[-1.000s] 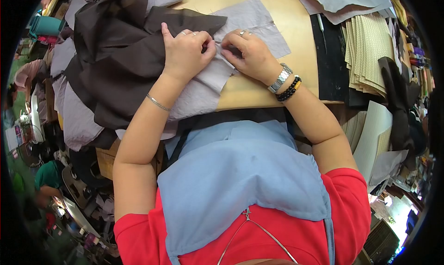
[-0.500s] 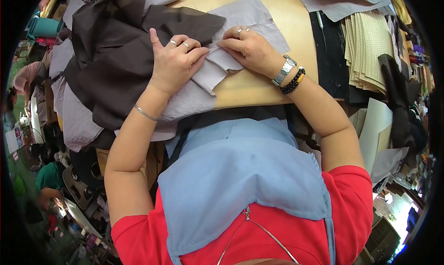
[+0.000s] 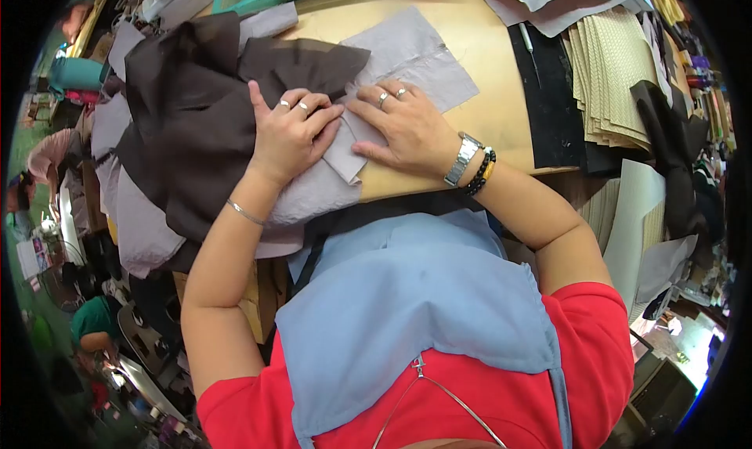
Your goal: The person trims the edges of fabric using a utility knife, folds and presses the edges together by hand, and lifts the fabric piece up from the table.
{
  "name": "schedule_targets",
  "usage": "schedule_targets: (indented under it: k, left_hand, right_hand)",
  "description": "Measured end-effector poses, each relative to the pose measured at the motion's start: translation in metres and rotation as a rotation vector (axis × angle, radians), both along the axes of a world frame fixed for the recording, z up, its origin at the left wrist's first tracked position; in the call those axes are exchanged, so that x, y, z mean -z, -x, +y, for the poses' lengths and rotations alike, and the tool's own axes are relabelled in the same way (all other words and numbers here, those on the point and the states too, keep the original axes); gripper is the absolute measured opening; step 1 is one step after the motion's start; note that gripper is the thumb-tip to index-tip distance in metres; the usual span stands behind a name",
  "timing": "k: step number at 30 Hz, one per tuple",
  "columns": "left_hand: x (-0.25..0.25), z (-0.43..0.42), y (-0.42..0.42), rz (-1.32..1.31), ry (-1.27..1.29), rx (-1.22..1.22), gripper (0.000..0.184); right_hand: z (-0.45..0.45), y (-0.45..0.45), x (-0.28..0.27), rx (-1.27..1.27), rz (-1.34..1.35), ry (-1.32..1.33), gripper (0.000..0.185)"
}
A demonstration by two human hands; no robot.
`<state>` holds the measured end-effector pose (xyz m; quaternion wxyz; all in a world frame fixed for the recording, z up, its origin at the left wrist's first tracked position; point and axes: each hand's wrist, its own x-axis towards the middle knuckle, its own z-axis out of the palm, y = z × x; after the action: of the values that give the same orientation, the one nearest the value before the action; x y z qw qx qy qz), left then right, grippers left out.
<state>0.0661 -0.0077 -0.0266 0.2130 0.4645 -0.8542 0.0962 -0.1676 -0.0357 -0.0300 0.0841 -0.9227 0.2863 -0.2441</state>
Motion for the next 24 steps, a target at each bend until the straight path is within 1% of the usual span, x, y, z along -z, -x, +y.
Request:
schedule_targets:
  k: [3,6,9,10,13,16,22,24]
  left_hand:
    - [0.0,0.001,0.001,0.004,-0.015,-0.016,0.013]
    - [0.001,0.003,0.001,0.015,-0.021,-0.025,0.013]
    - [0.0,0.003,0.002,0.017,-0.032,-0.026,0.013]
    - [0.0,0.004,0.002,0.019,-0.034,-0.028,0.013]
    - [0.0,0.003,0.002,0.025,-0.033,-0.028,0.014]
    - [0.0,0.005,0.002,0.024,-0.033,-0.023,0.014]
    - [0.0,0.005,0.002,0.023,-0.053,-0.033,0.015]
    - [0.0,0.004,0.002,0.031,-0.056,-0.033,0.015]
  right_hand:
    - [0.0,0.008,0.003,0.064,-0.03,-0.095,0.059]
    - [-0.006,0.027,0.004,0.146,-0.056,-0.09,0.06]
    - [-0.014,0.044,0.006,0.255,-0.027,-0.044,0.061]
    - [-0.017,0.05,0.006,0.274,0.009,-0.047,0.062]
    - [-0.02,0.051,0.006,0.287,-0.002,-0.015,0.062]
    - [-0.018,0.049,0.004,0.341,0.078,-0.007,0.063]
    - [-0.016,0.051,0.005,0.338,0.076,0.013,0.063]
    - [-0.019,0.051,0.01,0.253,0.063,0.027,0.063]
